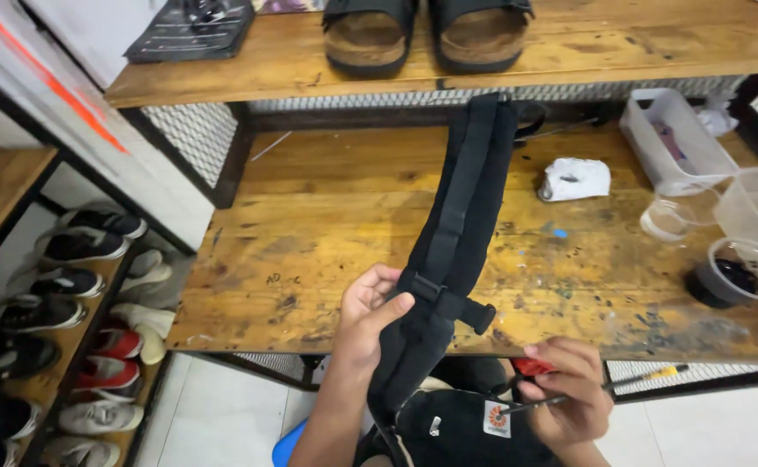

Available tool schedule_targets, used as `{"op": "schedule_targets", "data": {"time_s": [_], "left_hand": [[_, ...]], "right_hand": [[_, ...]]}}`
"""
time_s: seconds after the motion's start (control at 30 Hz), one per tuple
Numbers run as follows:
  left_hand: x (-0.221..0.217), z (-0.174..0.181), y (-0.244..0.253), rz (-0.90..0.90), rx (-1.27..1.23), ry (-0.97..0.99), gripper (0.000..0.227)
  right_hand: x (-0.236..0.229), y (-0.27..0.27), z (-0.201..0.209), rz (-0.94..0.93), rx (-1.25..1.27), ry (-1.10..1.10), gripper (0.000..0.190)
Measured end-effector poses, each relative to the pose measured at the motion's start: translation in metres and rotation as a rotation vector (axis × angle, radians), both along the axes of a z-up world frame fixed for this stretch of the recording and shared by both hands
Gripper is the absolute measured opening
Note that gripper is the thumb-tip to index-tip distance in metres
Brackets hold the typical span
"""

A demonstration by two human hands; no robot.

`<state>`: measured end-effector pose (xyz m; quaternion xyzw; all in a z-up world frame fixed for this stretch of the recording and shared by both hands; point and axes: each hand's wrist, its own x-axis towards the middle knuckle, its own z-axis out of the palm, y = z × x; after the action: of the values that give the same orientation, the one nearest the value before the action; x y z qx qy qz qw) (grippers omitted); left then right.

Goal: The person paints a black bag with black paint using a brush. They repeatedly dip the brush into a container of paint and apply it to the bag's surface, focusing on the straps and seams.

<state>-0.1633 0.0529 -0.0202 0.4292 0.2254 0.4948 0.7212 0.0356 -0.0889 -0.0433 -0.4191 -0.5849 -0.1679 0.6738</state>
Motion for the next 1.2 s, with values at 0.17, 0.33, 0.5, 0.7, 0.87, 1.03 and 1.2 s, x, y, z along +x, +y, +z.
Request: {"op": "schedule_targets", "data": {"time_s": [0.17,0.33,0.5,0.7,0.87,1.03,1.2], "left_hand": [[-0.008,-0.011,0.011,-0.019,-0.006,-0.061,0.029],[-0.012,-0.018,0.016,-0.034,0.029,-0.050,0.030],[-0.016,-0.019,0.018,-0.026,0.028,-0.070,0.031],[-0.022,-0.011,0.008,-0.022,0.075,-0.072,0.034],[-0.032,-0.009,-0.004,-0.148,0.037,0.165,0.074],[-0.035,-0.039,-0.004,-0.293,0.176,0.123,0.071],[-0.026,-0.026,-0.013,-0.471,0.225,0.110,0.072]], "right_hand": [[-0.010,0.025,0.025,0.092,-0.189,-0.096,0.029],[-0.023,0.041,0.029,0.237,-0.230,0.031,0.037],[-0.027,0.046,0.027,0.318,-0.240,0.112,0.040],[-0.026,0.052,0.047,0.309,-0.279,0.085,0.040],[-0.013,0.057,0.056,0.309,-0.270,0.097,0.040],[0.008,0.061,0.052,0.284,-0.278,0.181,0.042],[0.037,0.066,0.047,0.242,-0.283,0.249,0.043]]}}
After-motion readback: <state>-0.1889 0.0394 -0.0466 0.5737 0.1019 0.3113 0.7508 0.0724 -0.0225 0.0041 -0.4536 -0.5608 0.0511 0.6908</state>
